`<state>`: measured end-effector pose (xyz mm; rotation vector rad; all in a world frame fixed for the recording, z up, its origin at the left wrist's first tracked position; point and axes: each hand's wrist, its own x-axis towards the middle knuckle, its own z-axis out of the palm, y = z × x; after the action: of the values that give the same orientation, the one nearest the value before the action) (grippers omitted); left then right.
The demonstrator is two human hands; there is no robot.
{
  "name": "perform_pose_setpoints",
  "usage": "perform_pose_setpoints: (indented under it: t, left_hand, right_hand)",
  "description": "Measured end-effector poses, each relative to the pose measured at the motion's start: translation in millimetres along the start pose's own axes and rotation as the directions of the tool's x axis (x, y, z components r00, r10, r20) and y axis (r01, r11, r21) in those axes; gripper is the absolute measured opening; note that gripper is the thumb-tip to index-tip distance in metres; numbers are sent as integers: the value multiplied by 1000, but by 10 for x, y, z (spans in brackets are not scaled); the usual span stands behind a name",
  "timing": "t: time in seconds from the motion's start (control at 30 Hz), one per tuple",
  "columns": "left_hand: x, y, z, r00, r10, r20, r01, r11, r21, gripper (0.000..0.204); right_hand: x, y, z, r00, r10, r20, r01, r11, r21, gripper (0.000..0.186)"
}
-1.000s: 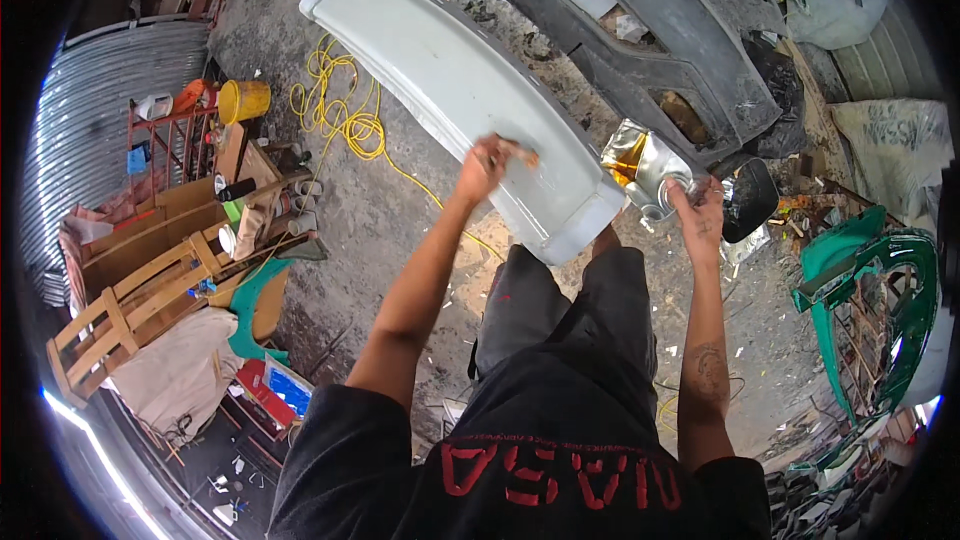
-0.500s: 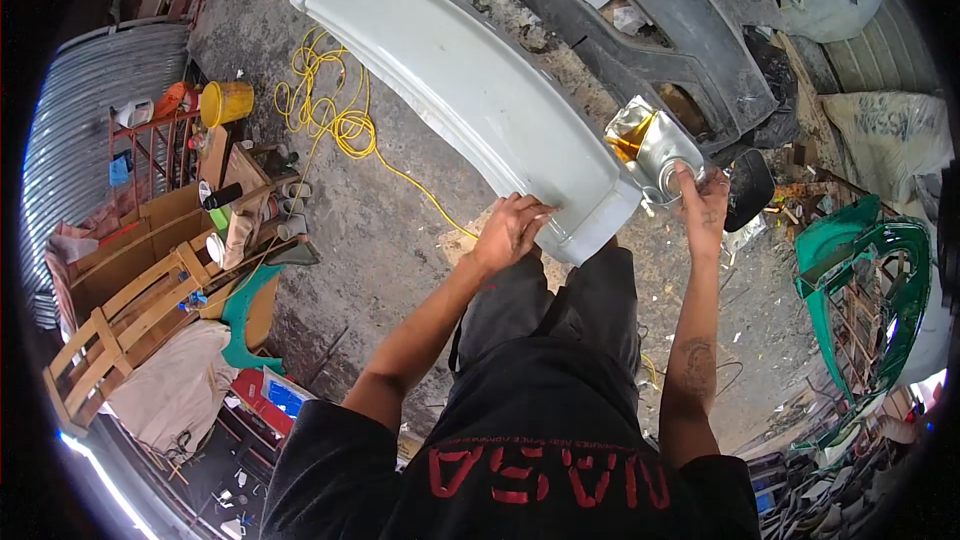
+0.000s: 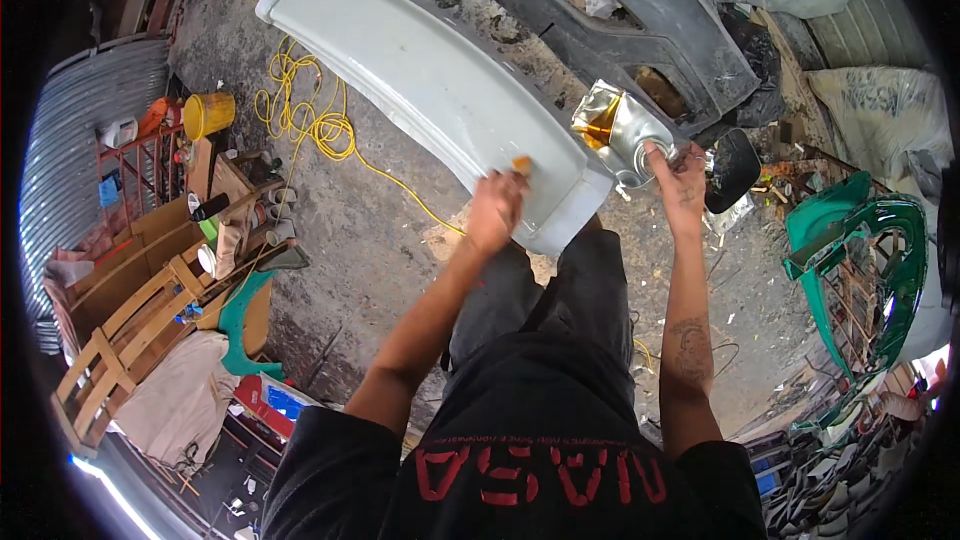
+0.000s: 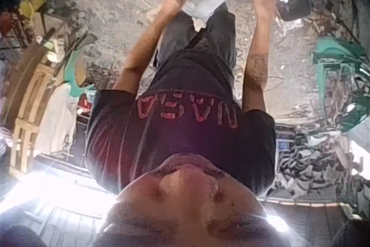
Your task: The person applies a liquid from a metal container onto a white automotive part using a small brush.
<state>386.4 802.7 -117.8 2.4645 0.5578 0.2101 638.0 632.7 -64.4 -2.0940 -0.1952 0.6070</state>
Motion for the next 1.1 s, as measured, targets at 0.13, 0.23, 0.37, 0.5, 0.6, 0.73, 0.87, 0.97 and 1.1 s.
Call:
perform_pose_setpoints:
  t: [0.13,0.23,0.37,0.5,0.6,0.73,0.87,0.97,1.1]
  left_hand:
    - [29,503,-57,991,-112,72,126,965,-228,19]
    - [94,76,-51,955,-286,82,296,885,-358,15]
    - [601,-126,-220,934,-330,-134,323,943,-78,16]
    - [834,101,59,918,-397,-28,362,862,-355,11]
    - [882,78,339,930,-357,86,367,900,-235,11]
    - [1090,-111,354,942,-332,-57,321,936,-143,12]
    - [1339,25,170,993,-45,-110,68,974,218,16]
    - [805,97,440,992,-48,116,31,989,144,16]
    - [989,641,397,974,-114,195,152,969,-195,7]
  right_hand:
    - [90,167,-100,1000,4,-25,-4,1000,16,75]
    - [156,214,-172,999,-7,-40,6,1000,-27,79]
    - [279,359,-371,1000,20,-8,-20,1000,-10,79]
    - [351,300,-556,998,32,59,-31,999,-16,74]
    - [401,234,-625,998,2,55,-5,998,61,69]
    - [533,416,-689,997,34,76,-40,996,77,67]
    - [637,407,-807,994,34,105,-35,999,9,66]
    - [699,287,-758,991,-30,129,29,999,17,65]
    - [790,266,-870,984,-3,177,11,999,-42,62]
